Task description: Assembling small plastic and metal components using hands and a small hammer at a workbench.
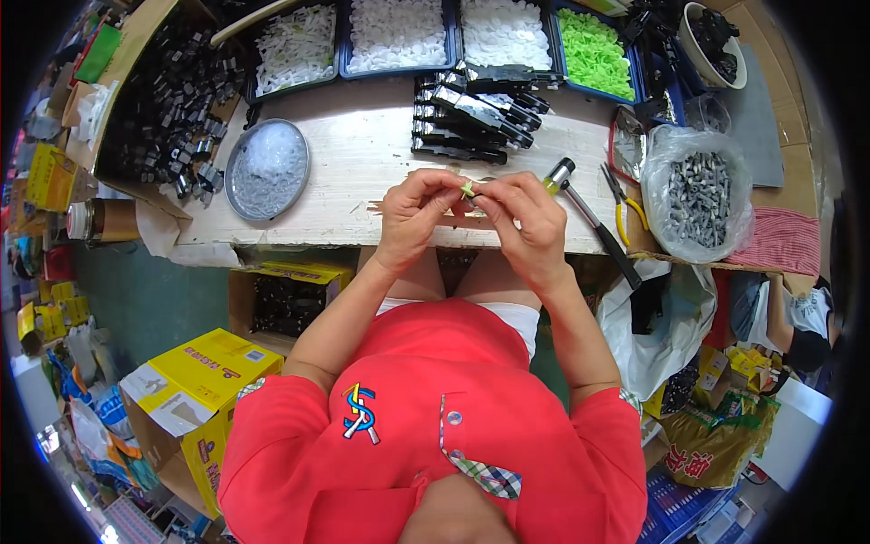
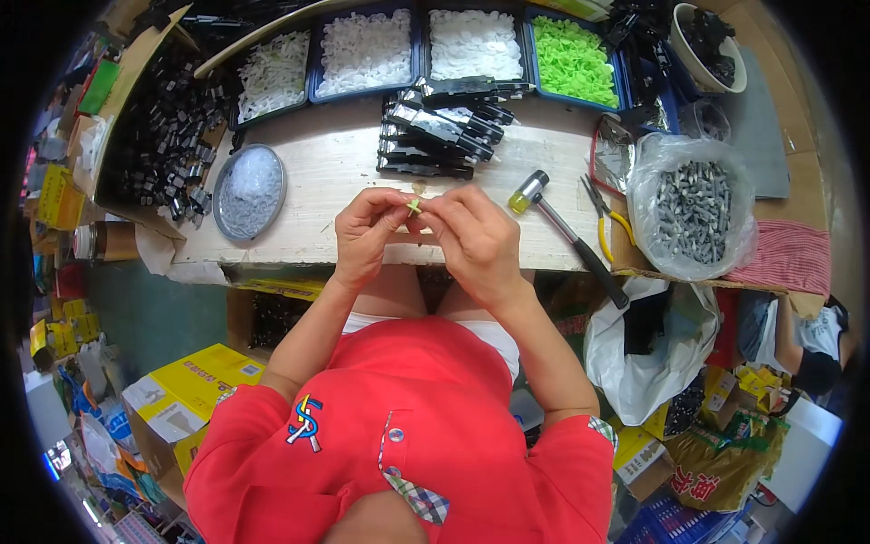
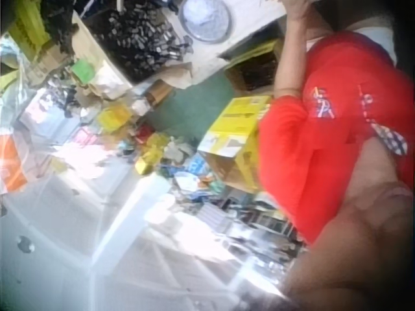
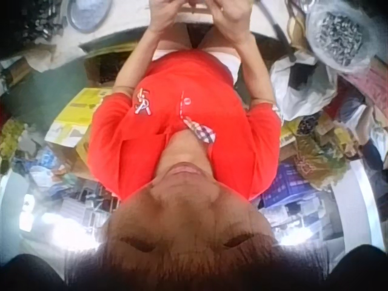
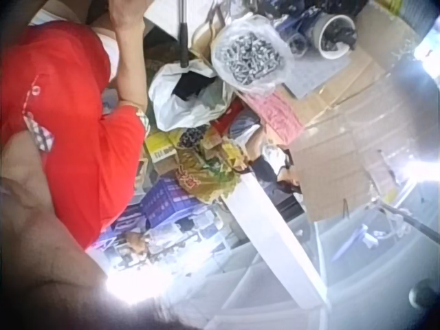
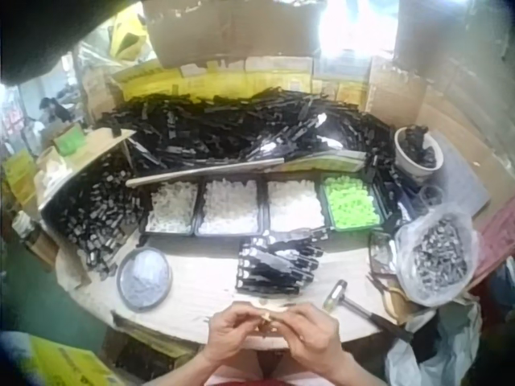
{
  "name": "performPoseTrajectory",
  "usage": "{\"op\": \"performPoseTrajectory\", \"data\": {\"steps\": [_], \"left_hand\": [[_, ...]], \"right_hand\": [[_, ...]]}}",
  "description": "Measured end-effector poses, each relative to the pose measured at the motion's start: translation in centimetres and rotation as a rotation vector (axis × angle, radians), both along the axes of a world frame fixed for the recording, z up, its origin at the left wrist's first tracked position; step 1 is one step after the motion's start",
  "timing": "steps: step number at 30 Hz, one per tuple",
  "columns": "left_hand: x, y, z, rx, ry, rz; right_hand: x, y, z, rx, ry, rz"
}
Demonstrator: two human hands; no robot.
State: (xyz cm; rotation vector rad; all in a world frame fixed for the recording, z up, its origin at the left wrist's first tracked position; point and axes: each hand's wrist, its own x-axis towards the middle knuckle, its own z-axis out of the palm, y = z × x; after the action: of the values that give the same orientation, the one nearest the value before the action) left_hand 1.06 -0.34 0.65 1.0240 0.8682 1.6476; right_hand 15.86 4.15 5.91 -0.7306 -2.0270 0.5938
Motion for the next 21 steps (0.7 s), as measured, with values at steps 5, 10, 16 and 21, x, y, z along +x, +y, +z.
{"op": "performPoseTrajectory", "data": {"steps": [5, 10, 16, 21], "left_hand": [[0.0, -0.3, 0.0, -0.015, 0.115, 0.004], [-0.7, -0.4, 0.7, 0.003, 0.202, 0.079], [-2.6, -0.4, 0.3, 0.168, 0.98, 0.33], [-1.9, -0.3, -1.1, 0.126, 1.026, 0.323]], "right_hand": [[-0.2, -0.3, -0.4, 0.058, -0.122, -0.031], [0.0, 0.5, -1.1, 0.176, -0.197, -0.016], [0.3, 1.9, -2.5, 0.246, -0.457, 0.084], [-0.5, 2.6, -2.8, 0.261, -0.547, 0.175]]}}
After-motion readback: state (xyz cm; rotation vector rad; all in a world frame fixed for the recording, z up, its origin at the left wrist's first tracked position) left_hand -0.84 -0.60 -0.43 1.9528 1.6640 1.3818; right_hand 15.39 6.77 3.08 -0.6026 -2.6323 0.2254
